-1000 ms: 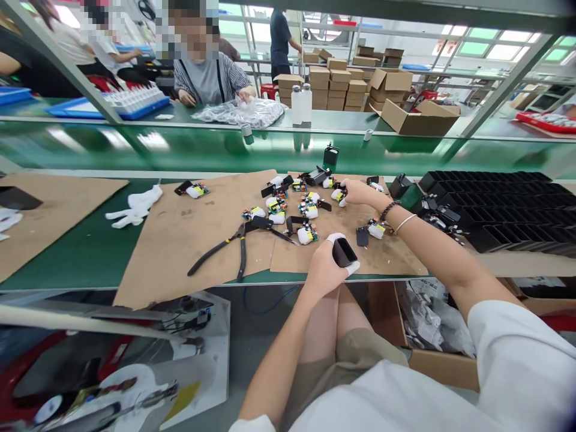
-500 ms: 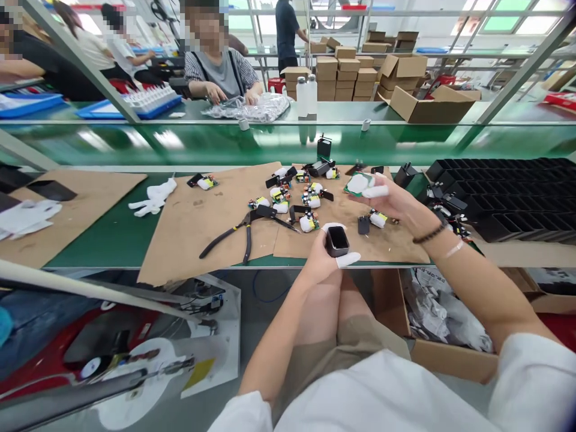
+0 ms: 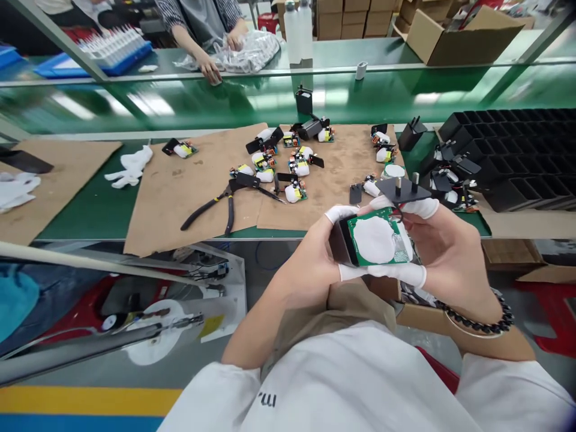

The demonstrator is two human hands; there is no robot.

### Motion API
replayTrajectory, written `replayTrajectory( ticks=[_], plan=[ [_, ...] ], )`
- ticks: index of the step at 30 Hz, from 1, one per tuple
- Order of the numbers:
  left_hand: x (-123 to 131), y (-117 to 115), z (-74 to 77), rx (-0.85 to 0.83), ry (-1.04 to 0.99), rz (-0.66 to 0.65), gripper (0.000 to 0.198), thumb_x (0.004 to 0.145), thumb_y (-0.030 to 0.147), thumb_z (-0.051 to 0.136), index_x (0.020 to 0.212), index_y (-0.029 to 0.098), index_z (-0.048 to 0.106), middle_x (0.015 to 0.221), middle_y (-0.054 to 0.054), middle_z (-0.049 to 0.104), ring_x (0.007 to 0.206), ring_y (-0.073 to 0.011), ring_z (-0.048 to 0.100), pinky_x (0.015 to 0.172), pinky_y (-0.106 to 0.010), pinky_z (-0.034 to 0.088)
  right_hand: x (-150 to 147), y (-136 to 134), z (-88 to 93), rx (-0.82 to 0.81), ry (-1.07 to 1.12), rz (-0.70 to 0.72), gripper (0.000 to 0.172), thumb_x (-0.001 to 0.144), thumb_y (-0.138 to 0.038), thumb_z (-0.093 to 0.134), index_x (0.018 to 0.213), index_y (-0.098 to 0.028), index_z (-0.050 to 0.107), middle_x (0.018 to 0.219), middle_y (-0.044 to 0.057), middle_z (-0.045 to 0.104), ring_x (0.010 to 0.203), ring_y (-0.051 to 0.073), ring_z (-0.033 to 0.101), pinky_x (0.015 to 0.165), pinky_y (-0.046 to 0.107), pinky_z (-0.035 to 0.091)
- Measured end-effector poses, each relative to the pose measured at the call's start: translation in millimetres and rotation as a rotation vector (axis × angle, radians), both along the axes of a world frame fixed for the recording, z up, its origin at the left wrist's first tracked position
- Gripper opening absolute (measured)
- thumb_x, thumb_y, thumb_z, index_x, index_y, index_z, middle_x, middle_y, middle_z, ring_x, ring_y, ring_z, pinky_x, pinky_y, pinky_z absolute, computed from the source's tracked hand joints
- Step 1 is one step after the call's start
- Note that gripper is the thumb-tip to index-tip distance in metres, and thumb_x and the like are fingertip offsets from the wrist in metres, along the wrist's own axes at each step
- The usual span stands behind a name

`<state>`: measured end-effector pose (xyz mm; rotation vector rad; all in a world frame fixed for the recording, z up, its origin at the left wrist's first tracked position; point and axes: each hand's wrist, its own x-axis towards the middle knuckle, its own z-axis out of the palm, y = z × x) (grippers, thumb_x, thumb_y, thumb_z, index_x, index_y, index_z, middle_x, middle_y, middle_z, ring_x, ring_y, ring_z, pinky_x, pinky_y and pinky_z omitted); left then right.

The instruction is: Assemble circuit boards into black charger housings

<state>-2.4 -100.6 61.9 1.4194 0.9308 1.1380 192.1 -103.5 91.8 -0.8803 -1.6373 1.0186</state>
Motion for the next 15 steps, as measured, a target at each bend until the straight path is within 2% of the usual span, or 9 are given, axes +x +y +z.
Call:
replayTrajectory(
  ticks=[5,8,12,15],
  plan=[
    [-1.9,1.0,-1.8,0.062,-0.032,-0.137,0.069,0.069,0.04,0.096,0.127,0.022,0.066,0.126,-0.007,0.072,0.121,-0.028,0.07,0.108,-0.037,0.057,9.1,-7.5,3.2,0.153,-0.188,0.009,0.073,0.073,-0.033,0.094,0.138,-0.049,0.066,0.128,-0.005,0.077,0.117,0.032,0.075,0.105,0.047,0.066],
    [-2.6,5.8,-5.2,0.136,-0.098,-0.217,0.075,0.062,0.041,0.1,0.124,0.021,0.063,0.124,-0.008,0.071,0.117,-0.0274,0.072,0.103,-0.033,0.059,10.2,-14.3,8.1,0.207,-0.243,0.005,0.072,0.078,-0.025,0.088,0.142,-0.047,0.064,0.13,-0.005,0.076,0.116,0.03,0.076,0.1,0.042,0.068],
    [-5.1,7.3,-4.4,0.189,-0.097,-0.247,0.072,0.064,0.037,0.1,0.123,0.022,0.062,0.125,-0.008,0.071,0.116,-0.0264,0.072,0.101,-0.033,0.059,8.9,-17.2,11.6,0.273,-0.235,-0.007,0.073,0.08,-0.019,0.085,0.146,-0.042,0.064,0.119,-0.003,0.079,0.111,0.026,0.077,0.101,0.036,0.067],
    [-7.7,6.4,-0.9,0.224,-0.062,-0.248,0.066,0.066,0.033,0.098,0.121,0.022,0.063,0.123,-0.007,0.071,0.115,-0.026,0.072,0.101,-0.034,0.059,9.3,-14.1,12.3,0.318,-0.246,0.037,0.08,0.079,-0.016,0.085,0.15,-0.042,0.061,0.126,-0.003,0.076,0.112,0.025,0.076,0.099,0.035,0.067]
  ],
)
